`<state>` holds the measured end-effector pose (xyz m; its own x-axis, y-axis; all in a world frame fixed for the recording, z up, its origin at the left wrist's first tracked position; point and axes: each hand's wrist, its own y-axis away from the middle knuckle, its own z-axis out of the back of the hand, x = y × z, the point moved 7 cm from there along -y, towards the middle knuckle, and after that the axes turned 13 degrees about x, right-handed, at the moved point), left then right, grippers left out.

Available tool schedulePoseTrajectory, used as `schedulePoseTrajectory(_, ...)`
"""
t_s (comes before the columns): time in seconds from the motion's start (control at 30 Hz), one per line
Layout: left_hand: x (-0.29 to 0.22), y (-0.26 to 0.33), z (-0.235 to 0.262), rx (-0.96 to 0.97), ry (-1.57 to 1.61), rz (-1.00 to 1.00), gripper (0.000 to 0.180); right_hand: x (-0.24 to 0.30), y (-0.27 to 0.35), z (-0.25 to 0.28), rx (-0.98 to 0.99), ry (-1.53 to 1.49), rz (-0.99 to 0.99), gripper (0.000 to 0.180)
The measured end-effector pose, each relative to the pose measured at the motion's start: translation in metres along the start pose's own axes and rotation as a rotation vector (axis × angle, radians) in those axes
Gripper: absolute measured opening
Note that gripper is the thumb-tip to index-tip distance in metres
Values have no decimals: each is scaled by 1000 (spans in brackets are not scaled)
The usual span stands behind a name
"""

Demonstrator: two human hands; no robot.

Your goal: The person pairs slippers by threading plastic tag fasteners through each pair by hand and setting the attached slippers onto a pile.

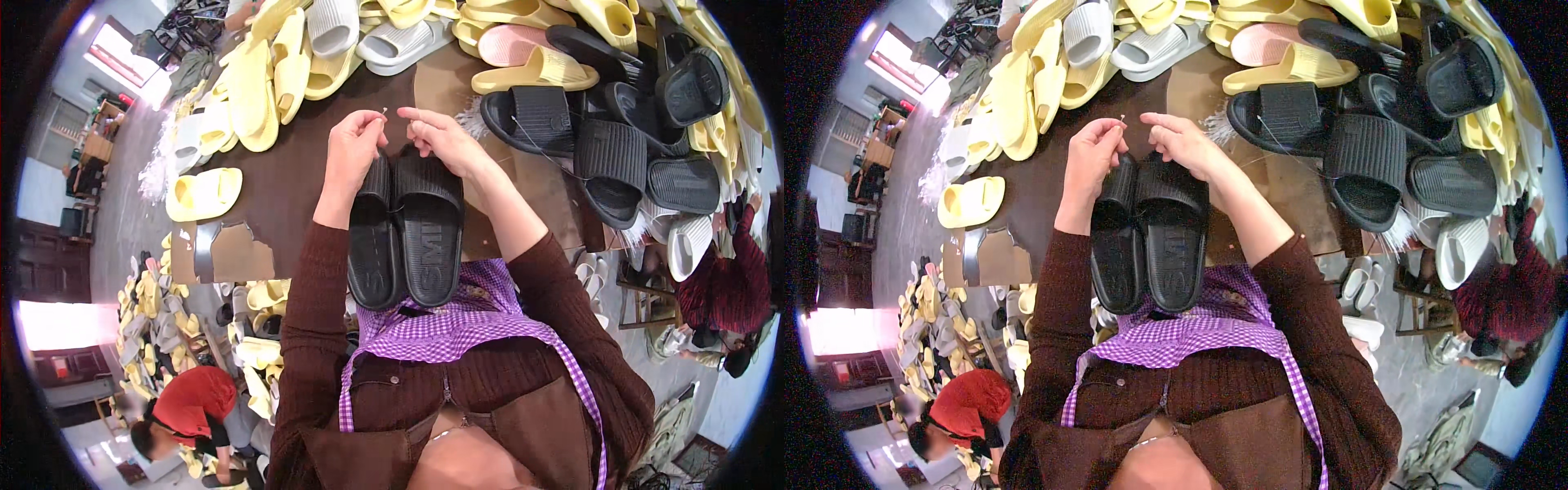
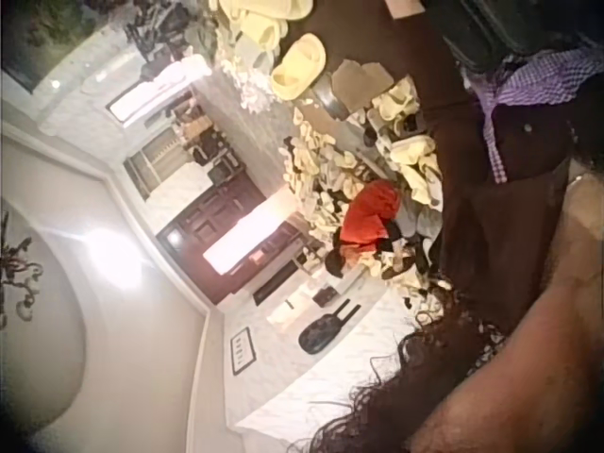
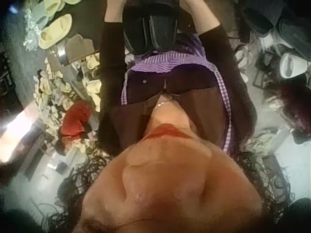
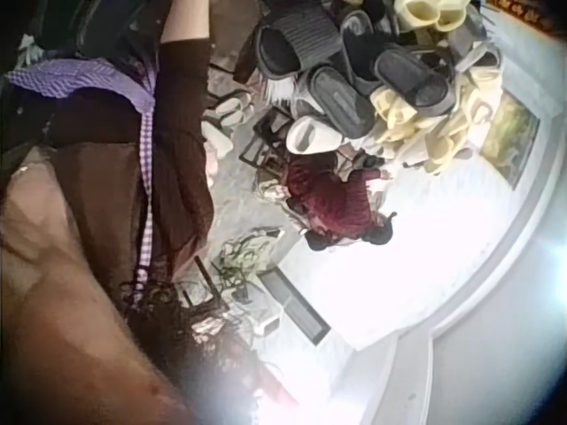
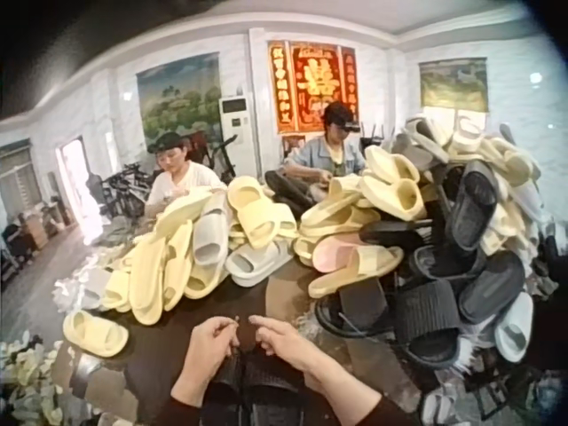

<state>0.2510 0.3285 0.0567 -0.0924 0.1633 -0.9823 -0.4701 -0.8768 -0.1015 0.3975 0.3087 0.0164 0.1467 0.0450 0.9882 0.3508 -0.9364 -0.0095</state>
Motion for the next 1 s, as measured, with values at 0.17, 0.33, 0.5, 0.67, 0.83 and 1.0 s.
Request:
schedulePoseTrajectory(0.17,-6,0,-12,13,163,49,13,9,5,-9,51,77,121,33)
schedulePoseTrajectory(0.33,3,1,-17,86,279,126,11,17,11,-7,-99,122,138,23)
schedulePoseTrajectory(0.5,11,1,-22,141,327,171,11,20,16,-9,-182,290,133,10)
schedulePoseTrajectory(0.67,13,2,-25,149,328,162,10,20,17,-8,-204,334,140,7)
schedulePoseTrajectory(0.83,13,2,-26,135,242,153,9,22,20,-9,-216,368,145,8)
schedulePoseTrajectory(1.0,12,-1,-25,124,151,79,8,22,21,-6,-224,435,131,8)
